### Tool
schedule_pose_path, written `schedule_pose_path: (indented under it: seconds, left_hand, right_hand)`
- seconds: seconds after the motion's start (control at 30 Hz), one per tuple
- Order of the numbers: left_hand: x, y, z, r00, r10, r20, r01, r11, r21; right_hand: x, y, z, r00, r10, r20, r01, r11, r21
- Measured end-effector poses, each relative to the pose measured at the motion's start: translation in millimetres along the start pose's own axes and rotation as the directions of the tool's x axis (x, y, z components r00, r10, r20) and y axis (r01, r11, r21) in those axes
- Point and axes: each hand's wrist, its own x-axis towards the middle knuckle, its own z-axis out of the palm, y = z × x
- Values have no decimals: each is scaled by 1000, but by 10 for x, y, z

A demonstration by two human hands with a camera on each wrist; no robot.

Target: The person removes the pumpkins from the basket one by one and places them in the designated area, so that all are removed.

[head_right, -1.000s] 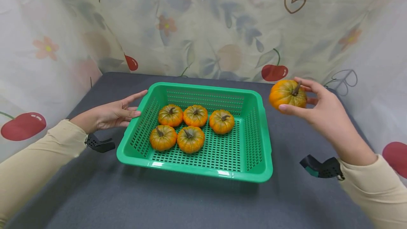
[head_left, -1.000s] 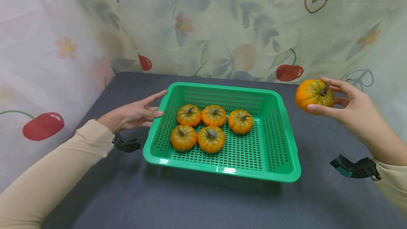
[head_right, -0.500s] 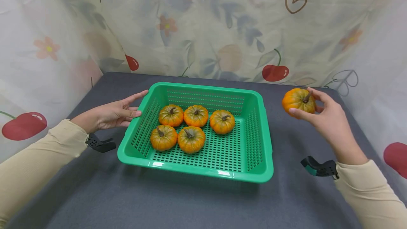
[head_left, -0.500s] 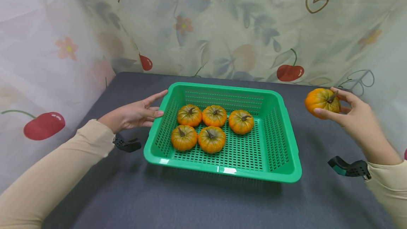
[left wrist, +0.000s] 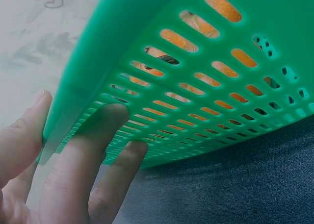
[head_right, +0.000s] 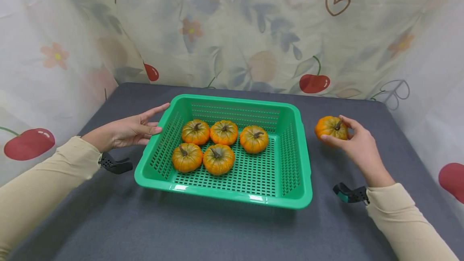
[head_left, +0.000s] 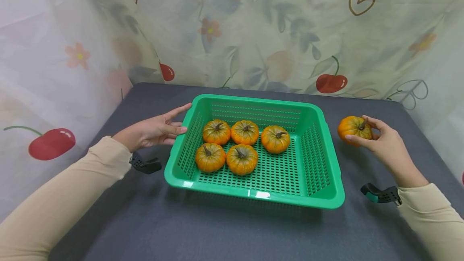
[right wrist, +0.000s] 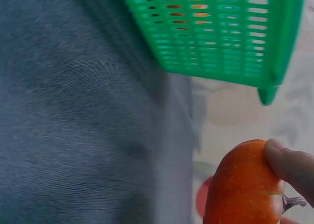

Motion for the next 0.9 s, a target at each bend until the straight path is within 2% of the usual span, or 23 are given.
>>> schedule_pose_path:
  seconds: [0.43, 0.9]
  left_hand:
    - [-2, 7, 6, 1000, 0, -5, 0, 1000, 4]
    - [3, 10, 7, 1000, -6, -12, 6, 1000, 14]
  right_hand:
    - [81, 174, 208, 998, 7, 58, -4, 999, -51]
    - [109, 176, 248, 995, 41, 88, -34, 997, -76]
